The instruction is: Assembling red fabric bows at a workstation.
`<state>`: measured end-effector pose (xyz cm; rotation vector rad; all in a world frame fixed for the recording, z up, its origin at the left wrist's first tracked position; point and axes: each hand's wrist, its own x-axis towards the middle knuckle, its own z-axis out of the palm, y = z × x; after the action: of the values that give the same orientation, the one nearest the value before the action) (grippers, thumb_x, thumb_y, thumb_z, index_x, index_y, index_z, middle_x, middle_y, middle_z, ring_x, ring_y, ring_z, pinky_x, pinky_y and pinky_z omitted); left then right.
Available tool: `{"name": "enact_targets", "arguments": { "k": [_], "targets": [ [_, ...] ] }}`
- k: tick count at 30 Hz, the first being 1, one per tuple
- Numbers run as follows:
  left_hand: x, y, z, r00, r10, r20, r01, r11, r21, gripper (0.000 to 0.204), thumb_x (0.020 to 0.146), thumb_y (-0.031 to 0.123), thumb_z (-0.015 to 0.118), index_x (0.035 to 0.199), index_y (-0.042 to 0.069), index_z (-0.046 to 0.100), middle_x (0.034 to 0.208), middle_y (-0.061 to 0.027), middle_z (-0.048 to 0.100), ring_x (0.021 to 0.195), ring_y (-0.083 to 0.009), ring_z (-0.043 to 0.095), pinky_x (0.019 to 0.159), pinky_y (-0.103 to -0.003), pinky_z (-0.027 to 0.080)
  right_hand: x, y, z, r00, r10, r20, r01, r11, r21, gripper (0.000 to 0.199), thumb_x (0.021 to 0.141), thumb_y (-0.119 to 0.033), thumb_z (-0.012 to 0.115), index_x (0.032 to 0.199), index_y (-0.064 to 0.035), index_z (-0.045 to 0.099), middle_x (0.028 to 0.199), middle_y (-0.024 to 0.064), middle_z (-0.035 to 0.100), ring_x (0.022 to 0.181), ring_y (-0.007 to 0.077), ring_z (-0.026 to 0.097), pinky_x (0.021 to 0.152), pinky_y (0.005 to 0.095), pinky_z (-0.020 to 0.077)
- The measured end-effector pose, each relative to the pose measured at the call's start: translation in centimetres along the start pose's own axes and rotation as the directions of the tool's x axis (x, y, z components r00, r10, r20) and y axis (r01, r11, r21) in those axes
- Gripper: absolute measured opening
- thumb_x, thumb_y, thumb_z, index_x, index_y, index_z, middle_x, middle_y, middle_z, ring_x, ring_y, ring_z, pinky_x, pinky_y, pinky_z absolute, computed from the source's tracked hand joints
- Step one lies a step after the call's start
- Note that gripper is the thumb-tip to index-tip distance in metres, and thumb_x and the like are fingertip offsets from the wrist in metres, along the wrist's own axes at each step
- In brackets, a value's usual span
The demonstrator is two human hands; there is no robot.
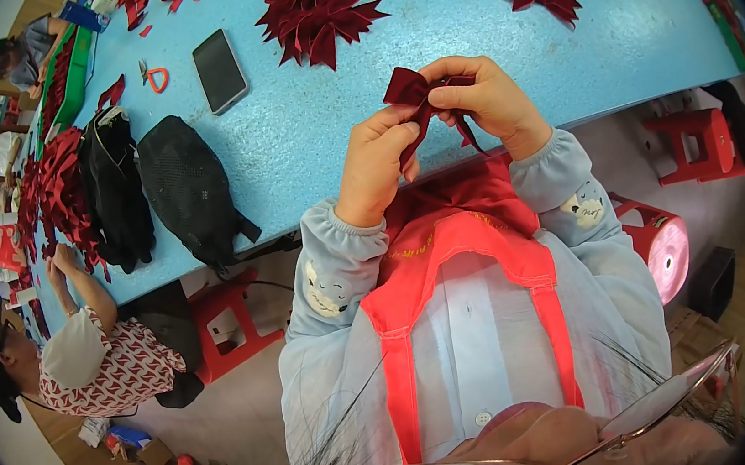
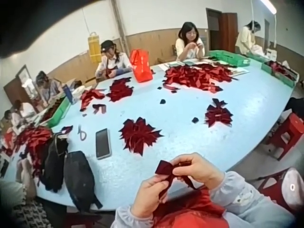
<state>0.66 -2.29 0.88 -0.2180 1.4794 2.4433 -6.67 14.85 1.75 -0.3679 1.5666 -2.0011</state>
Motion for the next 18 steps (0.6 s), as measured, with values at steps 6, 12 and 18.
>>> {"name": "enact_targets", "arguments": {
  "k": [6, 12, 18],
  "targets": [
    [0.10, -0.07, -1.12, 0.995, -0.034, 0.097, 0.038, 0.998, -0.040, 0.026, 0.084, 0.009, 0.051, 0.107, -0.003, 0.057, 0.076, -0.0031, 0.055, 0.053, -0.0091, 0.048, 0.044, -0.023, 0.040, 0.01, 0.01, -0.03, 0.999, -0.008, 0.034, 0.007, 0.999, 0.040, 0.025, 0.080, -0.007, 0.061, 0.103, 0.0012, 0.060, 0.086, 0.0048, 0.062, 0.068, 0.0093, 0.055, 0.060, 0.0223, 0.0460],
    [0.20, 0.10, -0.81, 0.998, 0.064, 0.027, -0.063, 0.997, -0.043, 0.027, 0.088, 0.015, 0.053, 0.108, -0.003, 0.056, 0.084, -0.0041, 0.059, 0.066, -0.0104, 0.055, 0.056, -0.024, 0.047, 0.38, -0.74, 0.37, 0.998, -0.053, -0.026, 0.053, 0.999, -0.009, 0.027, 0.081, -0.009, 0.060, 0.107, -0.0010, 0.057, 0.092, 0.0035, 0.061, 0.075, 0.0093, 0.055, 0.066, 0.0221, 0.0465],
    [0.83, 0.24, -0.43, 0.973, 0.210, -0.098, -0.220, 0.970, -0.103, 0.026, 0.089, 0.017, 0.054, 0.107, -0.002, 0.056, 0.093, -0.0067, 0.062, 0.076, -0.0117, 0.060, 0.064, -0.026, 0.052, 0.38, -0.73, -0.06, 0.998, -0.041, -0.040, 0.040, 0.999, -0.016, 0.022, 0.083, -0.009, 0.059, 0.104, -0.0022, 0.056, 0.092, 0.0019, 0.060, 0.078, 0.0091, 0.056, 0.070, 0.0225, 0.0470]
  ]
}}
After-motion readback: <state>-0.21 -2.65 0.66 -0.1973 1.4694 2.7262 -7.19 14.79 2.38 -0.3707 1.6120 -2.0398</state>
